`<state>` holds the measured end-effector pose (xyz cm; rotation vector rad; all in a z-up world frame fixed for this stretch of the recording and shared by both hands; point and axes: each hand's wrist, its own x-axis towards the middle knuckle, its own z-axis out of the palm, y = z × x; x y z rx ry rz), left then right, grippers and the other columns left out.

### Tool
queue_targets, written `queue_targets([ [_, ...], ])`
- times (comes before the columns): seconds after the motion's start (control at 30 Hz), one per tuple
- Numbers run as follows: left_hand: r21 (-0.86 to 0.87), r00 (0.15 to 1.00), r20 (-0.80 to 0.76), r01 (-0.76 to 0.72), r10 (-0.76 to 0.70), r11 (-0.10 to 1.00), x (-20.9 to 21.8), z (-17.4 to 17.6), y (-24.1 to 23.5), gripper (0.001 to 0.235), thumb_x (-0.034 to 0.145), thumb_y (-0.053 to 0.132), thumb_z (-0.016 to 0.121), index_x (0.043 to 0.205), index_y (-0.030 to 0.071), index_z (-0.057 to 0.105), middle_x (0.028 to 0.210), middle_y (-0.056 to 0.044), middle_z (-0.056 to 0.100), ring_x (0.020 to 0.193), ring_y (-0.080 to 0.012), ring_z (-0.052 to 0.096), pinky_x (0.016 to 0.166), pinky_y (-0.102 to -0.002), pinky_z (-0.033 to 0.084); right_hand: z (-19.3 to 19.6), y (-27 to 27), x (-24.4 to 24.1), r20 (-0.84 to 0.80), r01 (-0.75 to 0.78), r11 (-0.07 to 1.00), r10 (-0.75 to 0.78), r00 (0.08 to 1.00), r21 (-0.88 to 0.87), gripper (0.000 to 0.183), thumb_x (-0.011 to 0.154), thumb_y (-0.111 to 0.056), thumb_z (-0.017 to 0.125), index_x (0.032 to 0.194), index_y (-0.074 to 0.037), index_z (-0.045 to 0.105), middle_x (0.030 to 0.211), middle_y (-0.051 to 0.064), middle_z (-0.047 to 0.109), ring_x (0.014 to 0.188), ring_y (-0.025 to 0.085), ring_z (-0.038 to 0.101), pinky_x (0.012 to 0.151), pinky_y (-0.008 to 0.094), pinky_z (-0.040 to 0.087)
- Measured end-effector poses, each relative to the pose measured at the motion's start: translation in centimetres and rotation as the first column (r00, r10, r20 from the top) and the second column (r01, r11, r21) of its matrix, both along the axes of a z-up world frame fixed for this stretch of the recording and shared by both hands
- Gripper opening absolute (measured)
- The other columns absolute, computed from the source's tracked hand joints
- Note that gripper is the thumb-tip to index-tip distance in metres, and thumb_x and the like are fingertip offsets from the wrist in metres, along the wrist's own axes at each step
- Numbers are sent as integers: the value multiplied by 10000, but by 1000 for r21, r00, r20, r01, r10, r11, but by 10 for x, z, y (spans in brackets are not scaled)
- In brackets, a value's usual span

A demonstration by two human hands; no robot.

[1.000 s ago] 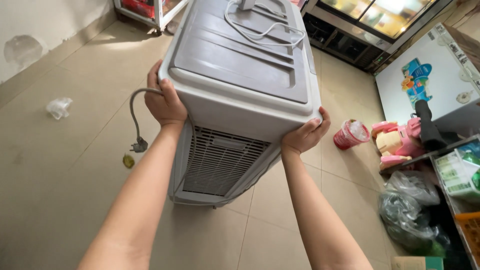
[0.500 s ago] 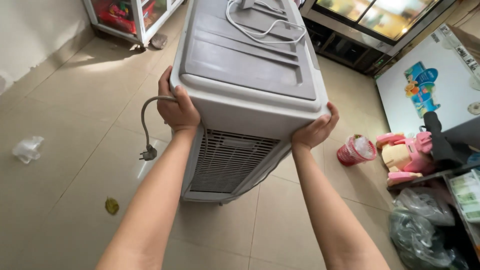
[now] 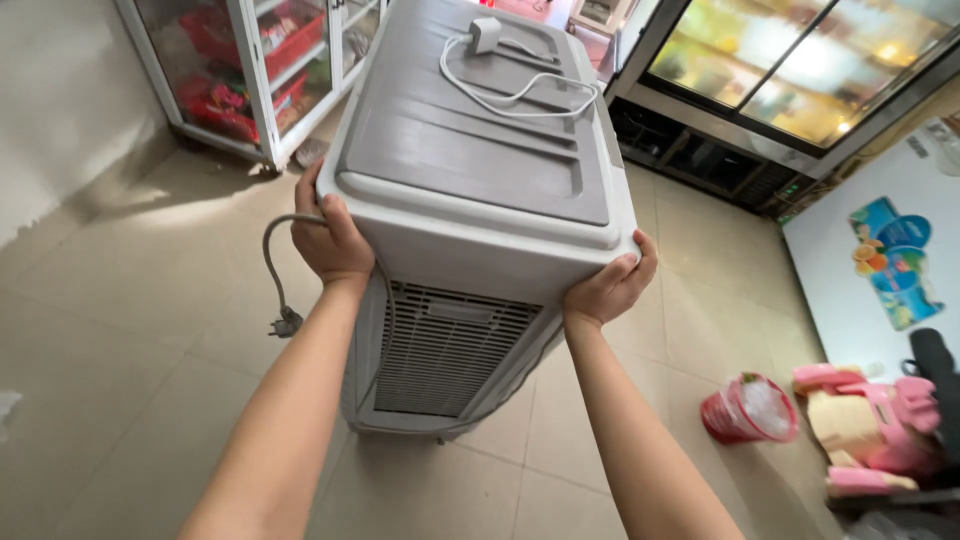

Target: Moving an air cooler into position and connecting it to a power outlet in a shop environment.

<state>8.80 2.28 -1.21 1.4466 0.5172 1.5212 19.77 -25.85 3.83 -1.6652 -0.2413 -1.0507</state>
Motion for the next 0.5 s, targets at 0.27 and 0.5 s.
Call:
queue_targets([
  [0.27, -97, 998, -51, 19, -24, 995, 173, 1, 55, 597, 965, 434, 388, 1344, 44, 635, 1023, -186, 735, 918, -348, 706, 855, -431, 542, -11, 56, 174, -5, 40, 999, -40, 999, -32, 421, 1026, -302, 377, 1271, -61, 619, 1294, 129, 610, 1198, 279, 565, 1051, 387, 436],
  [0.5, -59, 1000, -4, 4, -4, 998, 337, -10, 111, 545, 982, 394, 410, 1328, 39, 637, 1179, -198, 728, 1028, -358, 714, 900, -431, 544, -17, 108, 330, 16, 61, 996, -60, 998, -65, 448, 1033, -337, 362, 1285, -71, 621, 1319, 133, 612, 1192, 285, 573, 1038, 402, 442],
])
